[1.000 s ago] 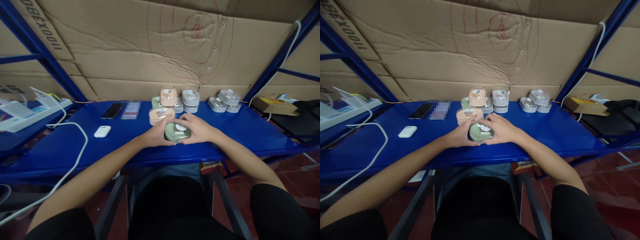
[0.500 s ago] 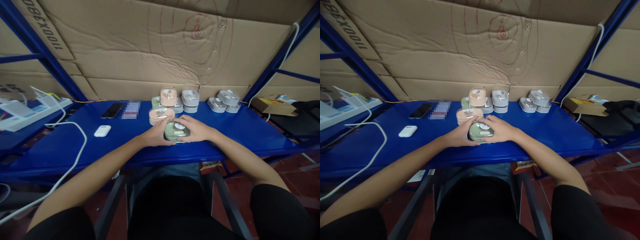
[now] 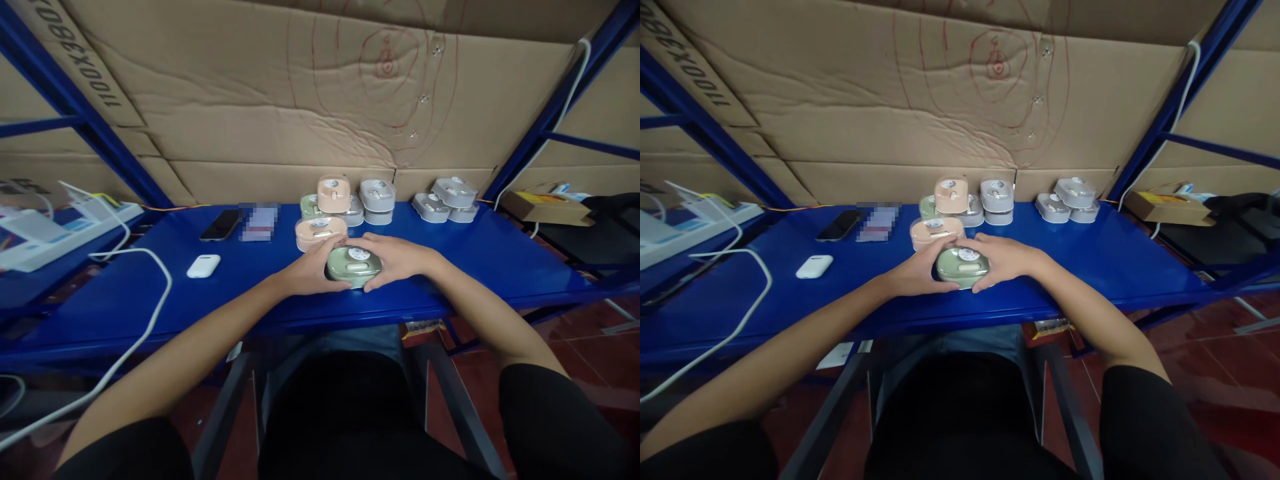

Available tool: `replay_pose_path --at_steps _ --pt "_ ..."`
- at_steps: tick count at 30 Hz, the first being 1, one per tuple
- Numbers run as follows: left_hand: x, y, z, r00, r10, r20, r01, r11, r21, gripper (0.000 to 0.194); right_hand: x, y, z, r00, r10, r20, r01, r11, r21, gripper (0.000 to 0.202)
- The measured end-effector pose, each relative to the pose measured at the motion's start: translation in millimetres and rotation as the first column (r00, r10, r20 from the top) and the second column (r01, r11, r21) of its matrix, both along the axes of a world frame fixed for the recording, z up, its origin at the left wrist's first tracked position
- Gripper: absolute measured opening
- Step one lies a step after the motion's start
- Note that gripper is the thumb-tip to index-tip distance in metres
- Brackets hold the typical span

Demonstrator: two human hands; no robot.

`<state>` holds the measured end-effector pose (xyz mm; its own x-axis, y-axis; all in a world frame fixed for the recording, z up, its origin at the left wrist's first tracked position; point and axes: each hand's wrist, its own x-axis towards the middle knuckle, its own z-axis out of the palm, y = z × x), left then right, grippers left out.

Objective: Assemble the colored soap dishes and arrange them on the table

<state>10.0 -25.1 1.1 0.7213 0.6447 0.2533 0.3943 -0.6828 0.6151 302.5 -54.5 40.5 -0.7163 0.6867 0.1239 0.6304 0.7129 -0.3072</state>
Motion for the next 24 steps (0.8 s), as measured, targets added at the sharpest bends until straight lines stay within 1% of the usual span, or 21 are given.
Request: replay_pose_path --at_steps 2,4,6,7,8,10,11,12,13,14,16,19,21,24 --pt "-1 -1 2.7 1.0 0.004 0.019 -0.005 1.0 0.031 0.113 9 0 7.1 0.999 -0.025 0.022 0.026 0.997 -0.069 0.123" --pt "-3 -1 7.0 0.997 0.032 0.073 -0.038 0.995 0.097 0.096 23 1 15.6 0.994 -0.099 0.056 0.104 0.989 -0.104 0.124" --pt "-5 -1 12.1 0.986 0.079 0.144 -0.107 0.974 0.198 0.077 41 1 25.3 0.956 -0.255 0.147 0.272 0.957 -0.105 0.127" --pt "-6 0 14.3 0.978 0.112 0.177 -0.155 0.955 0.252 0.068 51 1 30.3 0.908 -0.36 0.215 0.387 0.917 -0.098 0.13" --pt "-7 1 16.1 0.967 0.151 0.205 -0.209 0.93 0.302 0.06 60 1 35.2 0.838 -0.469 0.28 0.509 0.856 -0.091 0.132" --pt "-9 5 17.3 0.938 0.237 0.252 -0.321 0.868 0.378 0.049 76 2 43.3 0.659 -0.646 0.386 0.726 0.681 -0.098 0.133" --pt "-10 9 16.5 0.921 0.277 0.273 -0.371 0.838 0.4 0.046 82 4 46.0 0.572 -0.706 0.417 0.802 0.589 -0.104 0.129" --pt "-12 13 14.9 0.905 0.31 0.292 -0.411 0.814 0.411 0.045 86 6 47.7 0.508 -0.748 0.426 0.849 0.518 -0.104 0.124" --pt "-14 18 12.6 0.891 0.335 0.308 -0.442 0.795 0.415 0.045 88 9 48.3 0.462 -0.779 0.424 0.878 0.471 -0.091 0.117" --pt "-15 23 9.8 0.879 0.357 0.317 -0.467 0.783 0.411 0.045 90 12 47.8 0.432 -0.8 0.416 0.892 0.447 -0.068 0.112" --pt "-19 33 3.9 0.856 0.404 0.322 -0.508 0.769 0.388 0.045 89 21 43.9 0.408 -0.824 0.394 0.899 0.438 -0.015 0.104" --pt "-21 42 -2.6 0.836 0.453 0.311 -0.543 0.767 0.343 0.046 85 32 33.5 0.371 -0.858 0.356 0.91 0.412 0.043 0.094" --pt "-21 44 -4.5 0.835 0.46 0.303 -0.544 0.773 0.327 0.045 83 38 25.5 0.36 -0.882 0.303 0.907 0.407 0.109 0.089" --pt "-19 43 -4.9 0.845 0.442 0.3 -0.526 0.786 0.324 0.043 83 44 15.2 0.362 -0.903 0.232 0.891 0.408 0.199 0.089"
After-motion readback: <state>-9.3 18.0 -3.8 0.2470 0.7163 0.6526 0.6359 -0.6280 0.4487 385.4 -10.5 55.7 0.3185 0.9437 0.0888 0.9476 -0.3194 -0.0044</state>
